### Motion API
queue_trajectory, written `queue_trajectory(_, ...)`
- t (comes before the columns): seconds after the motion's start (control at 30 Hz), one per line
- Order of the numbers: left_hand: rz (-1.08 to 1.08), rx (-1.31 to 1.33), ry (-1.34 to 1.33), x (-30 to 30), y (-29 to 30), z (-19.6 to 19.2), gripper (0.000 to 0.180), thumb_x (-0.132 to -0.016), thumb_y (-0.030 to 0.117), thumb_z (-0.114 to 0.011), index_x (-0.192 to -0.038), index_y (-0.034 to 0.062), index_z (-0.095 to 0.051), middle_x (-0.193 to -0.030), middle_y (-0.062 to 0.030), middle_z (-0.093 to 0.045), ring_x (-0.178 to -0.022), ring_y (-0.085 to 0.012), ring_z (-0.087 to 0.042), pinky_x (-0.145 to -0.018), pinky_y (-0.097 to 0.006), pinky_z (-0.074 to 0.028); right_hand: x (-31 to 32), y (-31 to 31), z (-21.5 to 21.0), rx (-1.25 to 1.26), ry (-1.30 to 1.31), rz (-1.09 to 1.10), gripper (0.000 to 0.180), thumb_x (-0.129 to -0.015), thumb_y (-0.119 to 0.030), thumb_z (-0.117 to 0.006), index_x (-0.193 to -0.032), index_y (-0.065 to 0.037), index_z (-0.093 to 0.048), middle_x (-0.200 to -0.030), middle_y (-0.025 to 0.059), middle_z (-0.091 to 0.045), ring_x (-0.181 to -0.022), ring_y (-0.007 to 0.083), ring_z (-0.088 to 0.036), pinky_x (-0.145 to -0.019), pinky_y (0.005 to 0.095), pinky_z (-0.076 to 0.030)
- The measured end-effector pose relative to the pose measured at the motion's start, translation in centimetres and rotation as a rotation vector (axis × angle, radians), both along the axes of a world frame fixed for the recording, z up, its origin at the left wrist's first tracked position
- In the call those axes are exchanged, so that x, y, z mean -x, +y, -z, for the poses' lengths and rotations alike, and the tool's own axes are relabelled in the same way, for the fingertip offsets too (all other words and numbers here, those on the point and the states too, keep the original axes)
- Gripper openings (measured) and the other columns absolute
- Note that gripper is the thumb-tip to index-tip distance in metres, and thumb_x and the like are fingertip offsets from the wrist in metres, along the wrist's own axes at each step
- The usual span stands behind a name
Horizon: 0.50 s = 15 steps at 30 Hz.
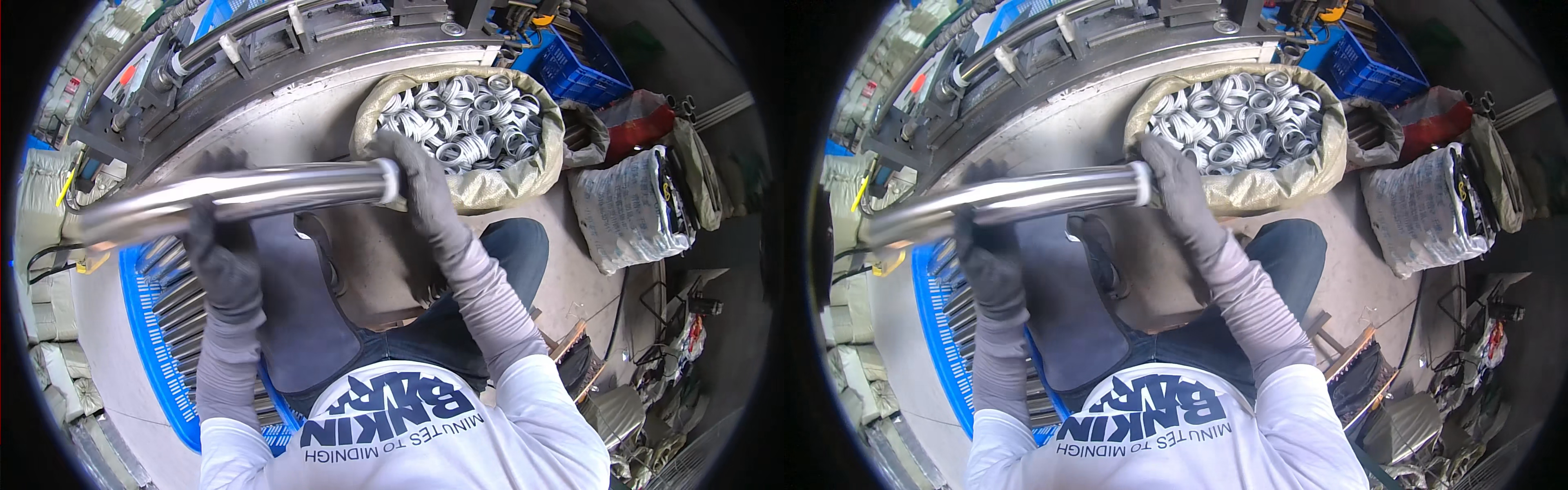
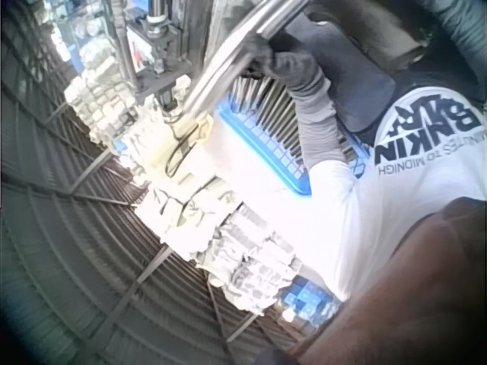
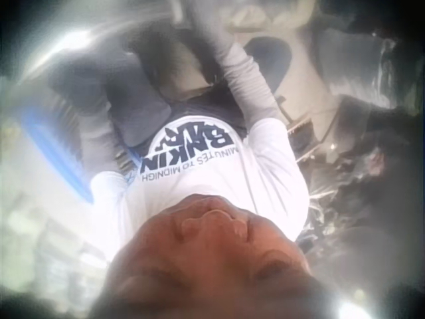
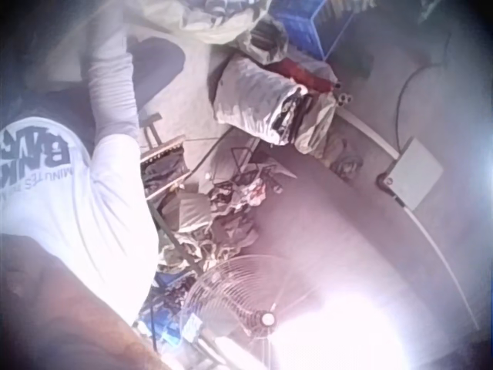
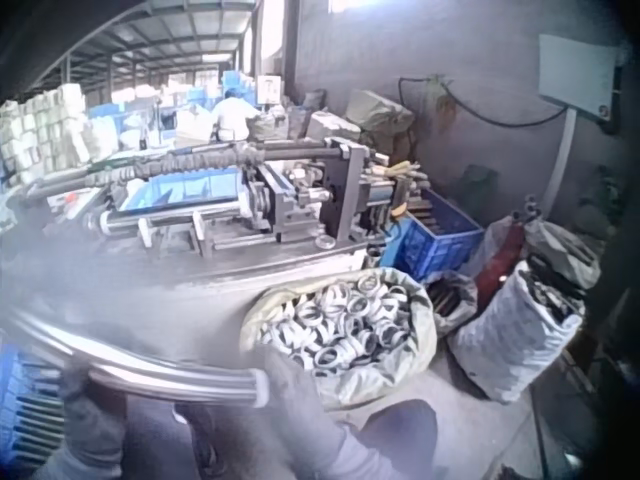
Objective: The person repeatedly takes metal pipes from a crate and metal rings from a sack, fits a ring onto each pipe, and loads the pipe into a machine.
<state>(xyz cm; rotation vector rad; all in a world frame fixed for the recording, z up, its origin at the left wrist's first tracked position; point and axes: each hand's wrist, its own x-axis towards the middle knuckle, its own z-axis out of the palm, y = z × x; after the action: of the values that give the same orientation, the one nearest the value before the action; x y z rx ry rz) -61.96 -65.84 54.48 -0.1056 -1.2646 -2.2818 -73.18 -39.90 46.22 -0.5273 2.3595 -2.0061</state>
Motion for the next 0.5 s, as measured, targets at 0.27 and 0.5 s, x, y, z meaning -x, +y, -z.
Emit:
queue_trajectory(0.27,-0.168,1.378,-0.451,-0.1,-0.2,-7.1,0.048,-0.08,0.014,-0.083,-0.123,0.0062,-0.065,-0.096,-0.0113,-0.065,-0.086,-0.0285,-0.068,-0.076,-0.041,-0.054,6.7,8.0,3.2,-1.272,-0.005,0.375,0.05,-0.081,-0.034,-0.082,-0.125,-0.012,-0.073,-0.145,0.0196,-0.059,-0.131,0.0407,-0.058,-0.105,0.0517,-0.05)
queue_trajectory(0.5,-0.049,1.902,-0.276,-0.2,1.3,2.0,0.046,-0.074,0.024,-0.078,-0.114,0.0047,-0.065,-0.103,-0.0176,-0.067,-0.096,-0.0371,-0.067,-0.085,-0.049,-0.053,6.7,7.9,4.8,-1.191,0.188,0.276,0.049,-0.075,-0.025,-0.084,-0.119,-0.008,-0.072,-0.138,0.0188,-0.063,-0.128,0.0415,-0.058,-0.106,0.0514,-0.05)
